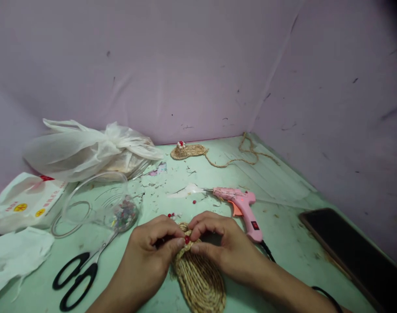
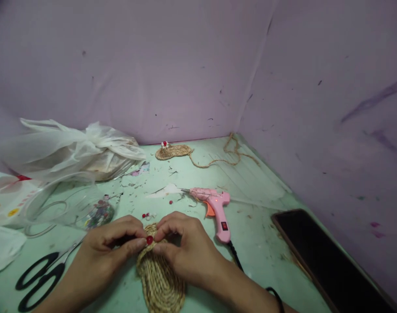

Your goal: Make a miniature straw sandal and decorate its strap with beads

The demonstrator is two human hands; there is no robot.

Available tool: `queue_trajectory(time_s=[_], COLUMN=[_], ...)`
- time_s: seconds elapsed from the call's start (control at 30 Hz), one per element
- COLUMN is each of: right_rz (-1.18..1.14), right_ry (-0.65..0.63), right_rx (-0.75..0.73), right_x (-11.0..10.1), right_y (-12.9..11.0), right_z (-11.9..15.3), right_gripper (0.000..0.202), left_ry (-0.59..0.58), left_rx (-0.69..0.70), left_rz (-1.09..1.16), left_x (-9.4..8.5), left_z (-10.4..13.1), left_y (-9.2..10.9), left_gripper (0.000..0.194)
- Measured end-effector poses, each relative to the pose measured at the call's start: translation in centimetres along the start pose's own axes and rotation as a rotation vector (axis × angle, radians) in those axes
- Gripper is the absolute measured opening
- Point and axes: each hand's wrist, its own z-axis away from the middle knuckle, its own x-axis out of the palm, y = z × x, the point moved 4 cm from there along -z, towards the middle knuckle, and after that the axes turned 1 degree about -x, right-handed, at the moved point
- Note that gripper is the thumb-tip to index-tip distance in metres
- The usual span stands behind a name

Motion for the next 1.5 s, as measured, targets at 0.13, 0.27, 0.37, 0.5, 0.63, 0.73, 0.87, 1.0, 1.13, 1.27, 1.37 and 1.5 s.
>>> queue_trajectory(time_s=[0.13,0.27,0.37,0.5,0.63,0.73,0.87,1.0,1.13,1.27,1.37,1.5], right_rz=[-0.001,0.0,-0.002,-0.02,-0.007,-0.014,-0.056,0.082,0.253,0.259,0.275,0.22], right_ry=[-0.006,-0.011,-0.016,-0.006,-0.012,-0.029,-0.067,-0.014,0.143,0.2,0.194,0.18], right_rx=[0.013,0.031,0.034,0.109,0.145,0.131,0.191,0.195,0.077,0.049,0.041,0.044], right_x=[0.0,0.0,0.0,-0.1,-0.2,-0.1,-0.3,-2.1,-4.4,-4.9,-4.6,-3.7], right_y=[0.0,-0.1,-0.1,0.2,0.4,0.3,0.1,-0.2,-1.2,-2.0,-2.1,-2.2], right_z=[0.0,0.0,0.1,0.1,0.1,0.2,0.3,-0.2,-0.7,-0.6,-0.4,-0.4], right_gripper=[0.015,0.014,0.012,0.012,0.012,0.01,0.007,0.006,0.015,0.021,0.02,0.017], left_ry=[0.019,0.039,0.039,0.039,0.02,-0.046,-0.083,0.007,0.11,0.116,0.13,-0.088], left_rx=[0.049,0.101,0.077,-0.092,-0.192,-0.224,-0.199,-0.181,-0.218,-0.311,-0.412,-0.465], left_rz=[-0.019,-0.036,-0.046,0.022,0.033,0.054,0.032,-0.06,0.008,0.261,0.457,0.765], left_x=[0.0,0.3,0.3,-0.7,-1.0,-0.3,-0.5,-2.9,-4.6,-3.5,-2.0,-0.2], left_z=[0.1,0.2,0.3,0.0,-0.2,0.1,0.2,-0.3,-0.7,-0.5,-0.3,0.0], left_y=[0.0,0.2,0.2,-0.5,-1.0,-1.0,-1.0,-1.4,-2.0,-3.0,-3.8,-3.7], left_gripper=[0.015,0.015,0.014,0.011,0.017,0.014,0.015,0.016,0.02,0.024,0.031,0.035])
